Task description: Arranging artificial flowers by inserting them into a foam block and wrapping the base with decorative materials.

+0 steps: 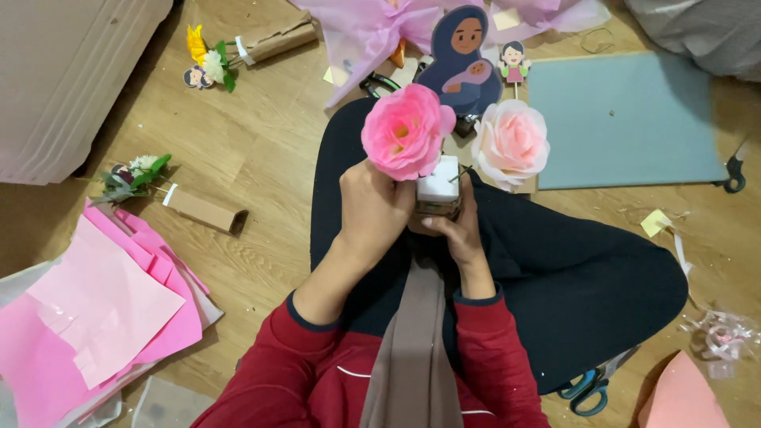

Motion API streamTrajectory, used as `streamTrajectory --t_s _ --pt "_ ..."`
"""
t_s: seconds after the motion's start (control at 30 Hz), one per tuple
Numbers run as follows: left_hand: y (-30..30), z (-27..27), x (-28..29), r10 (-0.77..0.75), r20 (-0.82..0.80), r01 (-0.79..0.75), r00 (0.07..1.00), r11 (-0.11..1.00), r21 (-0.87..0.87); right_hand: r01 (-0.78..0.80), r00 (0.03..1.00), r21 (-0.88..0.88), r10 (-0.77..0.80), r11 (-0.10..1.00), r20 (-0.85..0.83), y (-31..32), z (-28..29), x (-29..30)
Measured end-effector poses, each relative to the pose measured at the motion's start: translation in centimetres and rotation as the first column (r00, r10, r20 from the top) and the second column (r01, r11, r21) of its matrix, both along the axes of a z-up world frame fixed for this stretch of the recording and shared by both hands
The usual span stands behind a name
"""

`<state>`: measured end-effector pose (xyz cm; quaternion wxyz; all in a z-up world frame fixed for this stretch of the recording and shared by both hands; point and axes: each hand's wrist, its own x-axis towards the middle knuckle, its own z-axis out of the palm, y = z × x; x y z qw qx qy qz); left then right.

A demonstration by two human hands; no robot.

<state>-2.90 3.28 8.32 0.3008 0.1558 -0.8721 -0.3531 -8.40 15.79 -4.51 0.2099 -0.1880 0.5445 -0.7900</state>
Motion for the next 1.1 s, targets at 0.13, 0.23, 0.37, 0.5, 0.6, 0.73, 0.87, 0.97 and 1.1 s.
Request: streamTrajectory --t_s 0.13,0.23,0.37,0.5,0.6,0.73,0.87,0.97,1.1 --pt "-0.3 0.2 -1.3 -0.004 0.031 0.005 1.0 1.0 -0.028 -0.01 0.999 -0.002 0.01 1.0 0.03 -0.1 -0.7 0.1" --pt "-0.2 0.3 -1.7 -0.028 0.096 0.031 0.995 0.999 -0.028 -0.034 0.999 -0.006 0.034 0.999 0.002 0.1 -1.2 0.4" --pt "-0.2 0.0 -1.7 -0.027 0.159 0.036 0.987 0.998 -0.055 -0.033 0.999 -0.04 0.034 0.999 0.019 0.1 -2.5 -0.2" --pt "0.0 0.6 -1.4 -0.007 0.137 0.033 0.99 0.981 -0.189 -0.061 0.997 -0.015 0.062 0.998 0.043 0.8 -4.7 -0.7" --pt "-0.2 0.0 -1.0 -0.009 0.166 0.046 0.986 0.974 -0.223 -0.076 0.994 0.025 0.074 0.997 0.077 1.0 -4.4 -1.1" --pt "-0.4 -0.7 -1.4 -0.005 0.156 0.039 0.988 0.975 -0.217 -0.083 0.994 0.033 0.08 0.996 0.076 0.4 -4.2 -1.2" --pt "-0.3 -0.7 -1.3 -0.02 0.129 0.047 0.991 0.976 -0.211 -0.072 0.995 0.066 0.067 0.995 0.075 0.9 -6.3 -1.6" --pt "-0.2 -0.6 -1.1 -0.016 0.137 0.042 0.99 0.98 -0.193 -0.048 0.997 0.069 0.044 0.996 0.068 0.7 -5.2 -1.4" --pt "0.0 0.0 -0.8 -0.044 0.145 0.065 0.988 0.988 -0.141 -0.046 0.998 0.065 0.042 0.997 0.055 0.6 -3.4 -1.1"
